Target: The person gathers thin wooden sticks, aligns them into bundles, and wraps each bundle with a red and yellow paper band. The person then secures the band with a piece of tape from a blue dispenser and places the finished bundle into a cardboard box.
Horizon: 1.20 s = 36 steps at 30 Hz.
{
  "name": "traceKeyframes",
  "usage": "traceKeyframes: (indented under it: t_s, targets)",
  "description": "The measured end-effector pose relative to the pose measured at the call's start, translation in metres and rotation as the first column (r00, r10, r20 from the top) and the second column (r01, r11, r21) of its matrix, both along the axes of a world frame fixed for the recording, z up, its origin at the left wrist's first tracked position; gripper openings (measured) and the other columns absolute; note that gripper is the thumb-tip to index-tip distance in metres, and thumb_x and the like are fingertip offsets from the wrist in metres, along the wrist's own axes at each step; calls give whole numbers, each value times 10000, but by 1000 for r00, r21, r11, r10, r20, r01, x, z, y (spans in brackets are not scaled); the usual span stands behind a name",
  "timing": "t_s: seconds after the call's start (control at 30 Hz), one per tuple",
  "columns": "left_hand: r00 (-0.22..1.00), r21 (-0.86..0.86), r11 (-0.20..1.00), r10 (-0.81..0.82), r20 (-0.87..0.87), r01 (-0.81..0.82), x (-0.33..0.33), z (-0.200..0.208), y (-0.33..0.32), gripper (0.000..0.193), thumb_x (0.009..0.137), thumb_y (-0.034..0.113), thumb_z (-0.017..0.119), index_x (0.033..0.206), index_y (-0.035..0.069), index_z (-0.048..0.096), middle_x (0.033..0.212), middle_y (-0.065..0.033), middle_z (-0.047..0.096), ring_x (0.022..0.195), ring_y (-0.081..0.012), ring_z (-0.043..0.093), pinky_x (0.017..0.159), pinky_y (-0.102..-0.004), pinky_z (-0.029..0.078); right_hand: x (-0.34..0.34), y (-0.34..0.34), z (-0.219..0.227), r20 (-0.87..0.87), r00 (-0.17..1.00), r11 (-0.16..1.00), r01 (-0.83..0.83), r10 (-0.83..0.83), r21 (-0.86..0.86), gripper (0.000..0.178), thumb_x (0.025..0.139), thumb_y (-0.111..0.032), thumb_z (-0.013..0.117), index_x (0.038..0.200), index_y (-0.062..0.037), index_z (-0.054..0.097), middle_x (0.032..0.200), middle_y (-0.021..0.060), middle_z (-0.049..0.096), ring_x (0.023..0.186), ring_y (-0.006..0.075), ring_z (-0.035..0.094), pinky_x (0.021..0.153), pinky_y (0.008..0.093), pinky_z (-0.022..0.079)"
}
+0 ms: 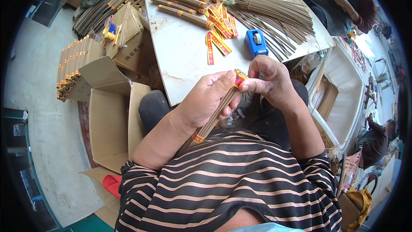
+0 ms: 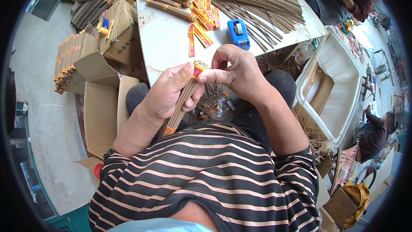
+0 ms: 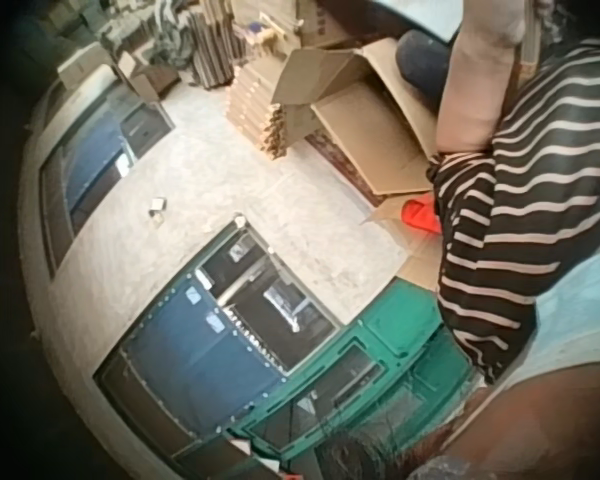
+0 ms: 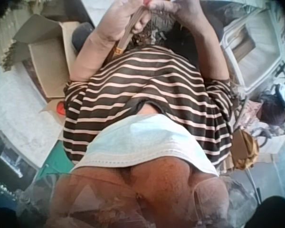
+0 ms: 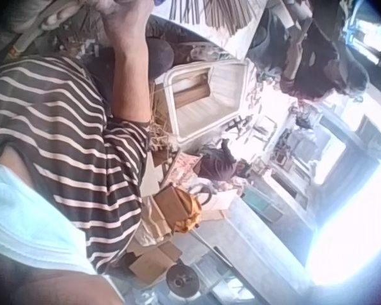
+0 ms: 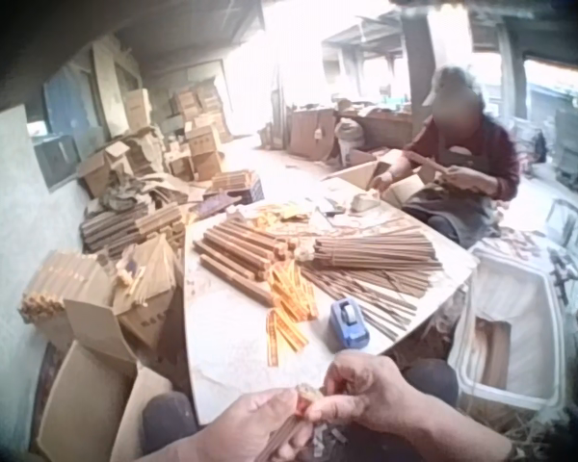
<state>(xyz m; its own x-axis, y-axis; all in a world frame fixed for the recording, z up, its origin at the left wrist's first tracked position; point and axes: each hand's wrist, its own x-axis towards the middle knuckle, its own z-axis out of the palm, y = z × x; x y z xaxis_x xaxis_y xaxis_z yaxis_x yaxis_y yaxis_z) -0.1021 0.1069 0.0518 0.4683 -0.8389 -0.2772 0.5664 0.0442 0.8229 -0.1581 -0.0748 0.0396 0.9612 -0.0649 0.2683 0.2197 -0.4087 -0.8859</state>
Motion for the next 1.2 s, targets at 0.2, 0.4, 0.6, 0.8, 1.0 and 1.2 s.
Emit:
traceKeyframes:
  t_s: [0.2, 0.4, 0.6, 0.8, 1.0, 1.2]
  targets:
    - [980, -103, 991, -105, -169, 88, 3, -3, 1, 375, 962, 390, 349, 951, 43, 492, 640, -77, 528, 439, -87, 463, 393, -191, 381, 2, -3, -4, 15, 988, 960, -154, 155, 235, 369, 665, -296, 780, 805, -11, 591, 710, 29, 562, 656, 108, 523, 585, 238, 431]
    - [937, -181, 978, -160, -312, 107, 4, -4, 1, 404, 967, 390, 317, 985, 23, 485, 615, -84, 516, 407, -92, 443, 360, -199, 345, 1, -6, -7, 73, 964, 948, -266, 257, 175, 350, 719, -232, 739, 954, 4, 630, 811, 62, 623, 790, 126, 579, 692, 245, 459]
    - [878, -268, 945, -284, -384, 189, 4, -8, 5, 461, 967, 419, 276, 1025, 11, 482, 593, -86, 510, 367, -97, 424, 328, -217, 344, 1, -4, -9, 165, 934, 912, -347, 315, 220, 293, 735, -161, 721, 965, 7, 651, 758, 52, 597, 723, 117, 547, 645, 253, 434]
    - [881, -302, 929, -318, -349, 216, -1, -1, 9, 484, 967, 431, 260, 1029, 6, 482, 590, -89, 508, 365, -101, 426, 325, -223, 353, -2, -1, -12, 204, 911, 847, -410, 359, 339, 257, 765, -113, 692, 989, 6, 652, 791, 39, 593, 740, 113, 544, 646, 240, 434]
    - [961, -228, 960, -208, -182, 165, -1, 10, 13, 545, 924, 509, 334, 1090, 11, 482, 608, -65, 519, 401, -89, 444, 359, -210, 369, -3, 13, -12, 2, 968, 745, -195, 252, 638, 257, 856, -142, 611, 1082, -18, 618, 884, 16, 610, 813, 97, 561, 735, 229, 463]
    - [754, -516, 844, 433, 494, -147, 37, 89, 41, 387, 853, 326, 604, 1069, 18, 516, 668, -15, 512, 472, -74, 458, 427, -205, 394, -24, 25, 14, 119, 983, 917, -171, 136, 361, 277, 904, -259, 541, 849, 4, 606, 773, 46, 593, 709, 100, 545, 670, 253, 447]
